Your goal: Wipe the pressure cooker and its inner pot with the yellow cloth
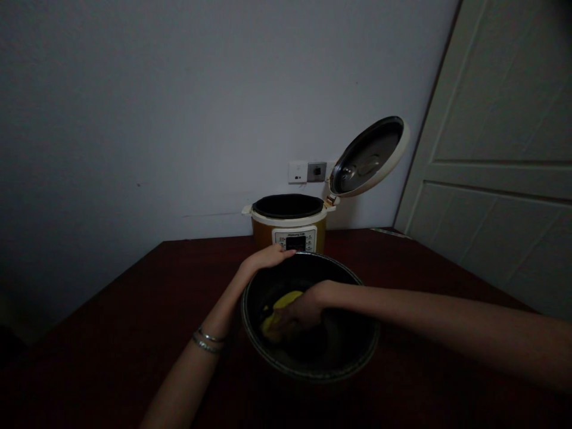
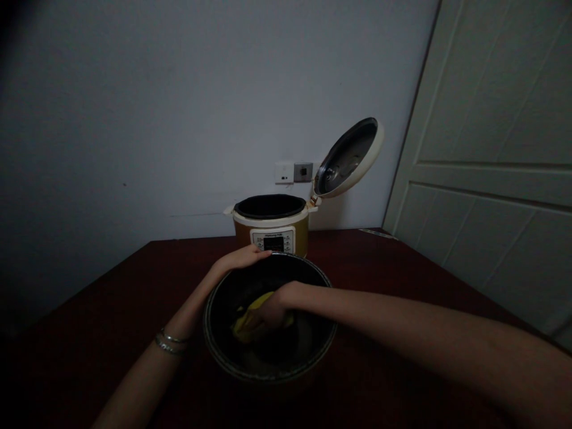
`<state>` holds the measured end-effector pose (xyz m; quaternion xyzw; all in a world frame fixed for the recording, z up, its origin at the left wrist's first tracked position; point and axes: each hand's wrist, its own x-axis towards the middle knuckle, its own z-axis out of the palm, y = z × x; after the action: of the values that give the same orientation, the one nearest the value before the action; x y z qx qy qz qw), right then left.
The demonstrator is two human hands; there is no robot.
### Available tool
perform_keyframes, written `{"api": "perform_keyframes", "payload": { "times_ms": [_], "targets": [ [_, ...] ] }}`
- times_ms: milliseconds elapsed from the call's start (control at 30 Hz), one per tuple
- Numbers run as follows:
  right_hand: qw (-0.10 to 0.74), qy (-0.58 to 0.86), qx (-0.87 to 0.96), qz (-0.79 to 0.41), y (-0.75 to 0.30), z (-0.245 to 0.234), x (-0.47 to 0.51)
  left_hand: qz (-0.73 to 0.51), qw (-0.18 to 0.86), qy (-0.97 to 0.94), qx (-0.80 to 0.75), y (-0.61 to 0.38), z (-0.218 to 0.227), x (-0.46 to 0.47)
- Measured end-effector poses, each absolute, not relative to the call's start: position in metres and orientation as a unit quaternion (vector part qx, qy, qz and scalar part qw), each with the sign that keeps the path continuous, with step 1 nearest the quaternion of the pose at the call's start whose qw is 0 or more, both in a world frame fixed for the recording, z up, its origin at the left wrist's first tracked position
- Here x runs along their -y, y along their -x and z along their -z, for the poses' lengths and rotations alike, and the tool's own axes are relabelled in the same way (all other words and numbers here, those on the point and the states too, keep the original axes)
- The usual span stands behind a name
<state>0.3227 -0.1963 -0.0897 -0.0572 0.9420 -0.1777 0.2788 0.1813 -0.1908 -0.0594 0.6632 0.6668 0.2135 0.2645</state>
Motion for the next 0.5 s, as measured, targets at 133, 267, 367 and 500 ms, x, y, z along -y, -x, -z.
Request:
{"api": "perform_keyframes", "payload": {
  "times_ms": [133,267,367,500],
  "targets": [
    [0.371,-0.077,-0.919,0.111,-0.342,0.066,0.187,-0.206,0.266,-0.658,-0.674,-0.183,0.058,0.192],
    [0.424,-0.070,-0.897,0.107,-0.365,0.057,0.194,-0.217,0.280,-0.648,-0.675,-0.183,0.056,0.193],
    [0.457,-0.046,-0.877,0.140,-0.375,0.063,0.207,-0.216,0.285,-0.656,-0.665,-0.181,0.058,0.191],
    [0.430,-0.029,-0.878,0.208,-0.375,0.076,0.218,-0.218,0.283,-0.659,-0.662,-0.177,0.062,0.187]
  ]
}}
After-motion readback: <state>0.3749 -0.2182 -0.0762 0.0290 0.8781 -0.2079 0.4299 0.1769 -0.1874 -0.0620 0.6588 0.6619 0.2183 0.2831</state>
